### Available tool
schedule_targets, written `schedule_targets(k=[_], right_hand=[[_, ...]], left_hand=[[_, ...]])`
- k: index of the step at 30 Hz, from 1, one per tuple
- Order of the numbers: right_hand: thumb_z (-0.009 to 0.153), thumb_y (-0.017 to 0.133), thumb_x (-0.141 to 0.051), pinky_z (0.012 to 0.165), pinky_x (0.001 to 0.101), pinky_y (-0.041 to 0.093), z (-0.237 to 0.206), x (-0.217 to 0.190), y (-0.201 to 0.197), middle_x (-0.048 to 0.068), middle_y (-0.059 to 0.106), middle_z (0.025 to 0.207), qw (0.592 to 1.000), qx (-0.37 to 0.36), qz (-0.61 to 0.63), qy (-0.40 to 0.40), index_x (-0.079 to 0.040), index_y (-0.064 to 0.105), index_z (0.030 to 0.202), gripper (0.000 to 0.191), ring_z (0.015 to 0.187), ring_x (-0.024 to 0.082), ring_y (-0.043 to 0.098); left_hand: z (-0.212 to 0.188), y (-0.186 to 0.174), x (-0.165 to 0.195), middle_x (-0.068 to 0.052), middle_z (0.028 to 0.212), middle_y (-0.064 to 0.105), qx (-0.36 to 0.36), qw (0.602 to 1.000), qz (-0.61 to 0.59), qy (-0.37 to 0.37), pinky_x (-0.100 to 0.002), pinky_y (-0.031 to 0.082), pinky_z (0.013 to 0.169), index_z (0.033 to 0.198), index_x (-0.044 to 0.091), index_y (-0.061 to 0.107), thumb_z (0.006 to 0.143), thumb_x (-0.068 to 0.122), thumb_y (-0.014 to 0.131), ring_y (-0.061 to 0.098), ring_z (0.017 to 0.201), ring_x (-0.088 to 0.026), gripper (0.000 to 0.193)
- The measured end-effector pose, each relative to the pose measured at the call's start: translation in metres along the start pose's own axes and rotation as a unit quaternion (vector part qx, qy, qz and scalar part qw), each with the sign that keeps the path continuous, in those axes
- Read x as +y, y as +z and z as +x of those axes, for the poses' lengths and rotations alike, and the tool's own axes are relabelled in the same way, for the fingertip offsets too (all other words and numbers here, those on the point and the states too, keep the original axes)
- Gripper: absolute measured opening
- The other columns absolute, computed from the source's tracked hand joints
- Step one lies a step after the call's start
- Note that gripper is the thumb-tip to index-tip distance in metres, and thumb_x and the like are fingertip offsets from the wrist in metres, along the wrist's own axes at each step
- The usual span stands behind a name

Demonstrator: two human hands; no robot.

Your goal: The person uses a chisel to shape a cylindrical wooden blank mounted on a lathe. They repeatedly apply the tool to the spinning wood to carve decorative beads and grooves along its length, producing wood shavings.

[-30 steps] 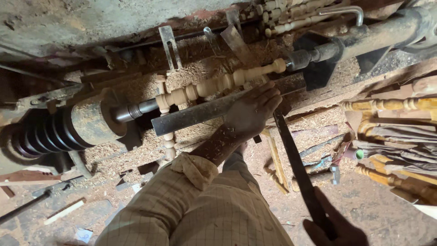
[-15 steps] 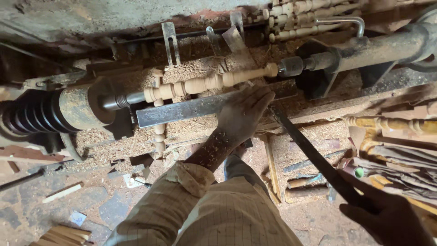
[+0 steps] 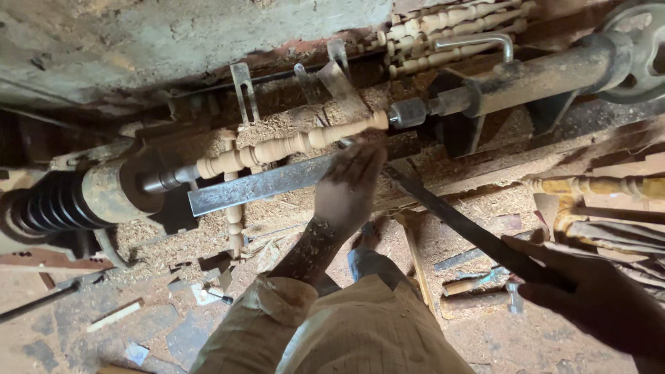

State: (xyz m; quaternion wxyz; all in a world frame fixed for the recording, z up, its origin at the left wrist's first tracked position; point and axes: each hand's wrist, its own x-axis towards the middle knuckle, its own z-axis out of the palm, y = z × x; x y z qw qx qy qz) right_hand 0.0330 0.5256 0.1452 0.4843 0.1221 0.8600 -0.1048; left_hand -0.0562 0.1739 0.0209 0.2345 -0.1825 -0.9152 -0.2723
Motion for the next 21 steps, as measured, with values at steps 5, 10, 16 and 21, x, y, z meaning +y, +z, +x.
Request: schedule_targets(k=[5, 10, 16, 21], right_hand=[[0.084, 0.081, -0.039, 0.086, 0.0305, 0.058, -0.030, -0.003, 0.064, 0.006, 0.086, 0.107, 0.988, 0.049, 0.148, -0.008, -0.041, 0.046, 0.161, 0.084, 0.088, 0.015, 0.075], [0.072, 0.089, -0.031, 0.078, 0.0332, 0.059, -0.052, -0.036, 0.159, 0.006, 0.086, 0.108, 0.934, 0.199, 0.296, -0.002, -0.037, 0.059, 0.147, 0.081, 0.080, 0.016, 0.079], [0.078, 0.079, -0.029, 0.075, 0.0311, 0.064, -0.072, -0.109, 0.238, 0.007, 0.084, 0.108, 0.871, 0.332, 0.352, -0.090, -0.022, 0.057, 0.148, 0.073, 0.085, 0.014, 0.083], [0.078, 0.079, -0.030, 0.081, 0.0358, 0.064, -0.075, -0.138, 0.249, 0.009, 0.080, 0.116, 0.882, 0.347, 0.305, -0.089, -0.020, 0.048, 0.151, 0.079, 0.092, 0.021, 0.083]], left_hand=[[0.009, -0.005, -0.007, -0.016, 0.133, 0.071, -0.051, 0.992, -0.041, 0.108, -0.043, 0.056, 0.109, 0.131, 0.004, 0.067, 0.095, 0.005, 0.066, 0.067, 0.129, -0.031, 0.035], [0.011, -0.010, -0.018, -0.018, 0.141, 0.066, -0.082, 0.982, -0.059, 0.157, -0.042, 0.052, 0.116, 0.138, 0.000, 0.065, 0.097, 0.003, 0.065, 0.061, 0.137, -0.032, 0.041], [0.008, -0.007, -0.024, -0.017, 0.146, 0.063, -0.113, 0.977, -0.068, 0.167, -0.042, 0.050, 0.119, 0.138, -0.001, 0.063, 0.094, 0.004, 0.062, 0.057, 0.141, -0.030, 0.044], [-0.003, 0.008, -0.028, -0.018, 0.153, 0.057, -0.158, 0.971, -0.145, 0.103, -0.038, 0.044, 0.121, 0.144, -0.002, 0.059, 0.102, 0.008, 0.059, 0.050, 0.144, -0.028, 0.043]])
